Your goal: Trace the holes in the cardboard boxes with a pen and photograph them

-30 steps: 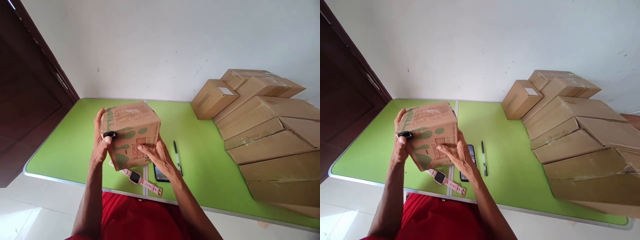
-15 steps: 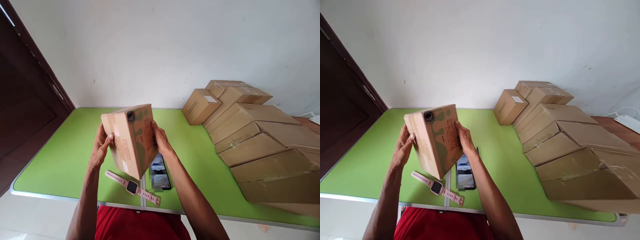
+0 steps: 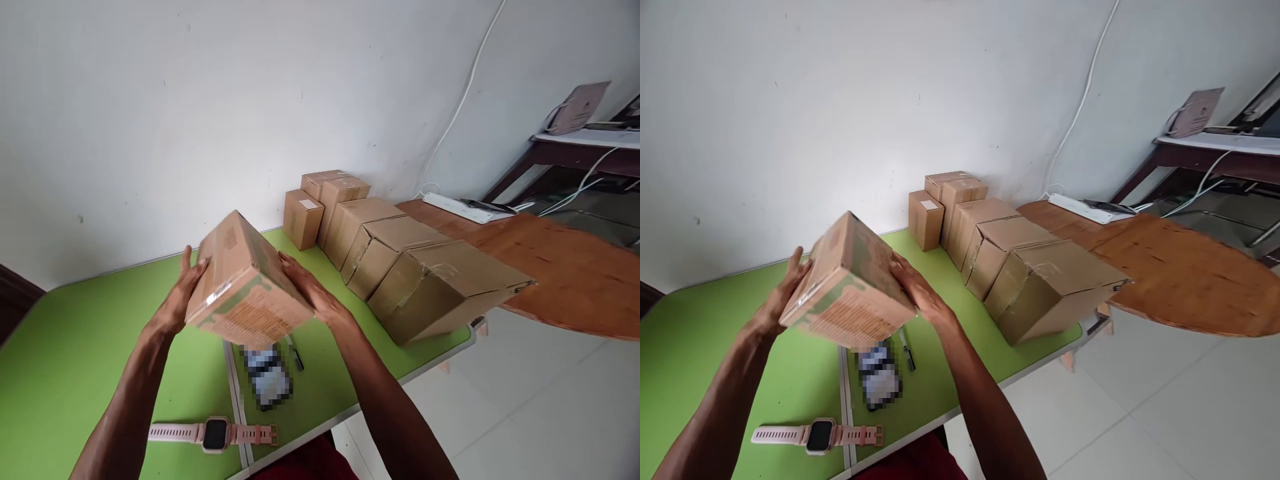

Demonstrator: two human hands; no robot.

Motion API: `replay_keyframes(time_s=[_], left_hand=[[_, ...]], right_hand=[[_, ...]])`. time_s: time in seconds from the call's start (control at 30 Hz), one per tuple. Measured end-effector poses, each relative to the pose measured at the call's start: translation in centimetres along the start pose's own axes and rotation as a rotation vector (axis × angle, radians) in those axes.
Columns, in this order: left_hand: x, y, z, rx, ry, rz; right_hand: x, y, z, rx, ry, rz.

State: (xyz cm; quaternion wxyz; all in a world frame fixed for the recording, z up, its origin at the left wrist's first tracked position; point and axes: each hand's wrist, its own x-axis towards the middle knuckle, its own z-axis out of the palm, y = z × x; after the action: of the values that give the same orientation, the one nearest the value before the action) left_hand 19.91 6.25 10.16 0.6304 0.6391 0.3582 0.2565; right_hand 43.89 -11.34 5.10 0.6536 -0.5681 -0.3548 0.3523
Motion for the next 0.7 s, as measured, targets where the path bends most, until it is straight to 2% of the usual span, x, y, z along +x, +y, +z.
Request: replay_keyframes(time_s=[0.1, 0.23, 0.37, 0.5, 0.6, 0.7], left_hand=[[2.0, 1.2, 4.5, -0.037, -0.204, -0.053], [4.1, 1.9, 9.5, -0.030, -0.462, -0.089], [6.7, 3.2, 13.0, -0.018, -0.453, -0.174], [9.1, 3.9, 15.8, -0.034, -0.450, -0.213], [9.9, 3.0, 17.8, -0.020, -0.491, -0.237], [9.6, 1.0, 19.8, -0.039, -0.551, -0.273]], right_hand=[[-2.3, -0.7, -4.1, 0.041, 0.015, 0.080], [-4.7, -0.7, -7.6, 0.116, 0.105, 0.198], [-5.5, -0.9, -9.4, 0.164, 0.279, 0.143], [-4.7, -0.5, -9.7, 0.190, 0.449, 0.023], [-3.8, 0.7, -9.1, 0.127, 0.605, -0.032], [-3.7, 2.0, -8.5, 0.042, 0.718, -0.064]])
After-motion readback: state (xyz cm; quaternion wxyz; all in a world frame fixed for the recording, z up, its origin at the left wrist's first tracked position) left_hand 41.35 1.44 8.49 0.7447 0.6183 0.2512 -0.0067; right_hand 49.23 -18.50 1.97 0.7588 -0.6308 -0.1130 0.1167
